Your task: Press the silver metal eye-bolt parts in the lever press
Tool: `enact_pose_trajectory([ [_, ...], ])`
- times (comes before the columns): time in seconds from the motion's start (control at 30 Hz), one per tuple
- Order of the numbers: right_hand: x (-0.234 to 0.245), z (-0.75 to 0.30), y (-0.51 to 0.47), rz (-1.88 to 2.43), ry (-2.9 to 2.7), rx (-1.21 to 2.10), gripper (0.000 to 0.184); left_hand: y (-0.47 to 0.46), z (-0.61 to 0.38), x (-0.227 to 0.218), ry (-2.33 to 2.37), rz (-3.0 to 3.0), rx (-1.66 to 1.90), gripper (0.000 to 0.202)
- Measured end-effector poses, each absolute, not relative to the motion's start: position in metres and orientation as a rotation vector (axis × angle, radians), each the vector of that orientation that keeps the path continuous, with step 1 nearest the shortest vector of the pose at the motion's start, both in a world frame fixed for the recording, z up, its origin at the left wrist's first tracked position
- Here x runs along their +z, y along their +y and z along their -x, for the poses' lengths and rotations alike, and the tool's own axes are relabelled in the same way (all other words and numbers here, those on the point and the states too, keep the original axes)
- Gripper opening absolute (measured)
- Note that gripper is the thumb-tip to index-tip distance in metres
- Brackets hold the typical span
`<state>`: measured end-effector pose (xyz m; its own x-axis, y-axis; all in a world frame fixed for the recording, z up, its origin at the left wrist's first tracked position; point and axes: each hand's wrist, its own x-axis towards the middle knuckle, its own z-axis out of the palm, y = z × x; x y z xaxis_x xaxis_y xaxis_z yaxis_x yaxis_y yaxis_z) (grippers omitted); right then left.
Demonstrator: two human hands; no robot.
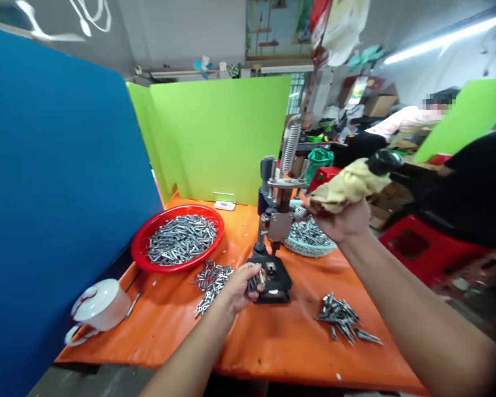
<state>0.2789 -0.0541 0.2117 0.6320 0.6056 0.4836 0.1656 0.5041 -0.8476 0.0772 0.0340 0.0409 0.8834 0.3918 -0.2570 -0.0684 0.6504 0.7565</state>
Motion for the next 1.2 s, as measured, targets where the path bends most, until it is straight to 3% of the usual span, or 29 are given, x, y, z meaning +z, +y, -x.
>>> enact_pose_trajectory([
  [0.2,0.199,-0.270,-0.017,0.868,-0.717,0.358,0.062,0.073,-0.037,0.070,0.641,-1.176,0.559,0.032],
  [0.33,0.191,-0.279,-0.013,0.891,-0.743,0.361,0.060,0.135,-0.014,0.107,0.941,-1.791,0.934,0.030],
  [0.47,0.191,-0.278,-0.020,0.940,-0.782,0.334,0.059,0.154,-0.005,0.124,1.299,-2.481,0.967,0.057],
  [0.57,0.195,-0.271,-0.026,0.993,-0.840,0.359,0.064,0.130,-0.002,0.101,1.087,-2.772,0.989,0.054],
  [0.7,0.196,-0.266,-0.015,1.109,-0.846,0.318,0.062,0.093,0.019,0.036,0.624,-2.901,0.881,0.048],
  [0.83,0.193,-0.268,-0.014,1.065,-0.844,0.347,0.064,0.058,0.042,-0.006,0.683,-2.890,0.768,0.037],
  [1.0,0.185,-0.280,-0.016,0.962,-0.868,0.282,0.057,0.042,0.049,-0.001,0.856,-2.855,0.403,0.017],
  [1.2,0.184,-0.278,-0.014,0.976,-0.877,0.224,0.050,0.054,0.033,0.016,0.887,-2.889,0.451,0.015],
])
